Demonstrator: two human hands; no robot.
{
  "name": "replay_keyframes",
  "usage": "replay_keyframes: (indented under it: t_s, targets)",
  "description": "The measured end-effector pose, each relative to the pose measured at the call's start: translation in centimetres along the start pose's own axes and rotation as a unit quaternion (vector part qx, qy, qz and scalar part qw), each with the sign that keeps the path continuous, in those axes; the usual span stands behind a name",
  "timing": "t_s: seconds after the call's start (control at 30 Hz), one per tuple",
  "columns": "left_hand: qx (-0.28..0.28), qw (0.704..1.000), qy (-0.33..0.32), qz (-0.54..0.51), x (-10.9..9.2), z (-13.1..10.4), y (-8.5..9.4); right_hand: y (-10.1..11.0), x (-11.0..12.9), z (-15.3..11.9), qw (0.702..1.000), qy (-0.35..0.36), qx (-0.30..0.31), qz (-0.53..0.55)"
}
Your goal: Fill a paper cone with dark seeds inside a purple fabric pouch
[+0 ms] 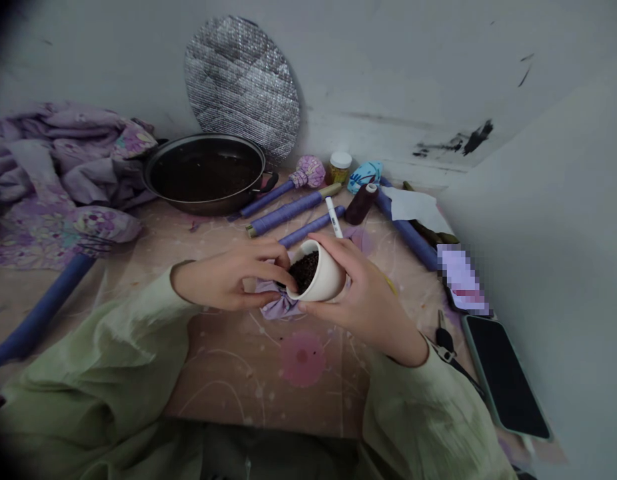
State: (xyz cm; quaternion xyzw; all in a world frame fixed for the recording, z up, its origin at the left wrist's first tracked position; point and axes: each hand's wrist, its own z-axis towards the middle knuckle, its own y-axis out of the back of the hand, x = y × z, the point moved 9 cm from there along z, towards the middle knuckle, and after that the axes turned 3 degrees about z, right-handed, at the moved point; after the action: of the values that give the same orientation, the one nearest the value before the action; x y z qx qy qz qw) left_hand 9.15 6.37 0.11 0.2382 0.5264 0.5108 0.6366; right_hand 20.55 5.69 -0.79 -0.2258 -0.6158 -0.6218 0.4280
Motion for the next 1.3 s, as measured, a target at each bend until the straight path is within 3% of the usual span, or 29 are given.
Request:
replay_keyframes:
  t_s: [0.27,0.43,0.57,0.8,1.03,1.3]
  targets:
    - [-0.029,0.999,0.013,0.023,0.5,-0.2,1.0,0.2,0.1,0.0,1.000,0.016,-0.011,-0.014]
    - [-0.018,1.000,-0.015,0.002,-0.5,0.1,0.4,0.1,0.0,0.0,1.000,0.007,-0.003,-0.009]
    - [-0.008,1.000,-0.001,0.011,-0.1,0.0,0.1,0.0,0.0,0.0,1.000,0.009,-0.002,-0.004]
    - [-0.036,0.999,0.004,0.031,0.2,-0.2,1.1,0.1,-0.2,-0.1,1.000,0.014,-0.011,-0.004]
    - [-0.008,1.000,-0.003,0.006,0.1,-0.1,0.3,0.1,0.0,0.0,1.000,0.014,-0.006,-0.012]
    - [-0.041,0.999,0.002,0.014,0.4,-0.2,1.4,0.1,-0.3,-0.1,1.000,0.010,-0.008,0.000]
